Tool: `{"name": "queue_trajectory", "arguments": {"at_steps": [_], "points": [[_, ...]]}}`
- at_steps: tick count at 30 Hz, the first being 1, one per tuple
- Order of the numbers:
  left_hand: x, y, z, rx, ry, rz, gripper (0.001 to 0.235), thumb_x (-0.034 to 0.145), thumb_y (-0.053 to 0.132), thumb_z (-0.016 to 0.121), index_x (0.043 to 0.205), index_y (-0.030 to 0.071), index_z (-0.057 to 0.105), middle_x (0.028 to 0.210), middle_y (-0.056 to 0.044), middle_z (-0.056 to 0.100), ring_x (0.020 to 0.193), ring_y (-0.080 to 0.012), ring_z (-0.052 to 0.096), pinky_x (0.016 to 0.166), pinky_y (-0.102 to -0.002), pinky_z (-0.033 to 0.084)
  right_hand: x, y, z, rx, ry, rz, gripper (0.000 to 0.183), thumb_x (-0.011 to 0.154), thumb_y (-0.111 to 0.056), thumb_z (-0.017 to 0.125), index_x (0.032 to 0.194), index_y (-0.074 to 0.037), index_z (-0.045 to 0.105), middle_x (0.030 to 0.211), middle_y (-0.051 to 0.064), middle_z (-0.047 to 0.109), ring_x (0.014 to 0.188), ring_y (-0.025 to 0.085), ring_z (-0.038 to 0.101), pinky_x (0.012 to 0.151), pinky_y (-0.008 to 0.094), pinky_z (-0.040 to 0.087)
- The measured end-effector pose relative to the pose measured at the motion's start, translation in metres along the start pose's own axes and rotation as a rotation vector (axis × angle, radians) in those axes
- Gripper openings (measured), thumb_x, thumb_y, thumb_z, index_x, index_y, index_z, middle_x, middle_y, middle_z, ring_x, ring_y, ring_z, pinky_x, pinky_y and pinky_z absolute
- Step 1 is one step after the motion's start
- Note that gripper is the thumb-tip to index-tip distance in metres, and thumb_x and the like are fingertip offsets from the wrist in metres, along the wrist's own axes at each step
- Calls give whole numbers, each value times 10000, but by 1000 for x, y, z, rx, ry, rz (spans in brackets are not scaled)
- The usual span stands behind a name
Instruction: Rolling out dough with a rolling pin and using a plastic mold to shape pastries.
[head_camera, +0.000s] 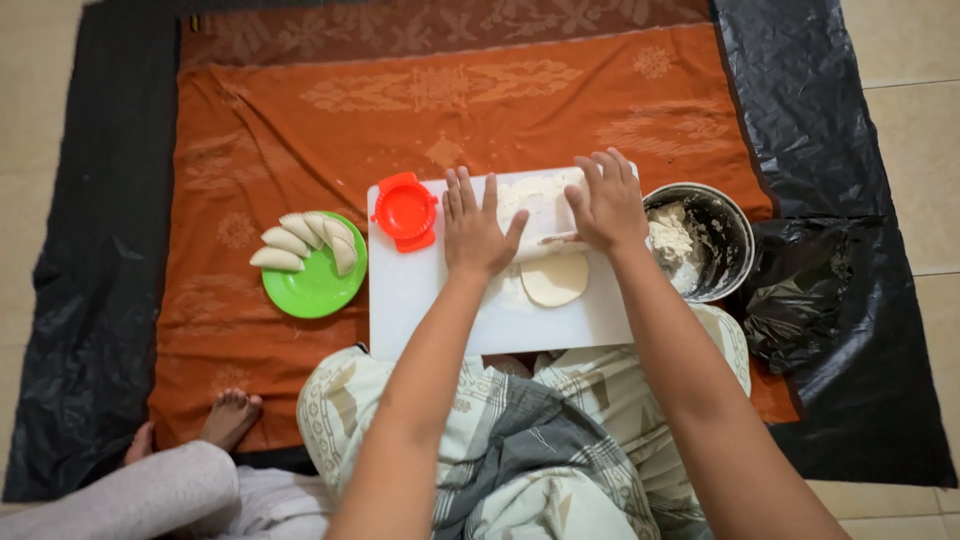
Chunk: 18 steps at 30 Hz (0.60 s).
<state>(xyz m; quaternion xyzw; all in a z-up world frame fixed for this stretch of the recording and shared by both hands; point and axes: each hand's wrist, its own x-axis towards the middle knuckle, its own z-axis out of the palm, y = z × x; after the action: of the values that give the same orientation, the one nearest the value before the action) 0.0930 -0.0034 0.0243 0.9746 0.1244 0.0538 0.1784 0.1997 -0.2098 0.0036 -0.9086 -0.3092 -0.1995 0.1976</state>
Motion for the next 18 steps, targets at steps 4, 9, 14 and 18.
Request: {"name": "queue_trajectory", "arguments": {"at_steps": [4,9,14,18], "points": [[-15,-2,7,-34,62,47,877,967,747,248,1532,112,467,1665,-274,194,1583,-405,50,1270,-504,66,-16,-4,2,-37,-5,71,569,1072,-576,412,1392,-146,602,1316,163,551,1401,394,421,1145,503,351],[-73,4,8,34,-79,181,903,870,791,443,1421,90,587,1638,-284,281,1570,-429,127,1260,-546,84,-87,-19,-31,-20,-98,91,696,1021,-637,304,1509,-189,516,1374,115,564,1369,328,485,1078,467,391],[-112,-2,26,-10,35,207,594,923,587,580,1254,100,663,1528,-250,453,1531,-425,250,1237,-553,171,-127,-21,-46,268,61,28,564,967,-381,624,1435,-76,548,1391,153,579,1372,362,493,1143,485,358],[-107,-9,45,58,327,163,509,891,559,636,1128,114,708,1315,-181,644,1396,-424,469,1142,-644,295,-128,-39,-29,380,372,-223,403,823,-284,878,1110,-36,742,1089,122,705,1016,325,683,900,455,565]]}}
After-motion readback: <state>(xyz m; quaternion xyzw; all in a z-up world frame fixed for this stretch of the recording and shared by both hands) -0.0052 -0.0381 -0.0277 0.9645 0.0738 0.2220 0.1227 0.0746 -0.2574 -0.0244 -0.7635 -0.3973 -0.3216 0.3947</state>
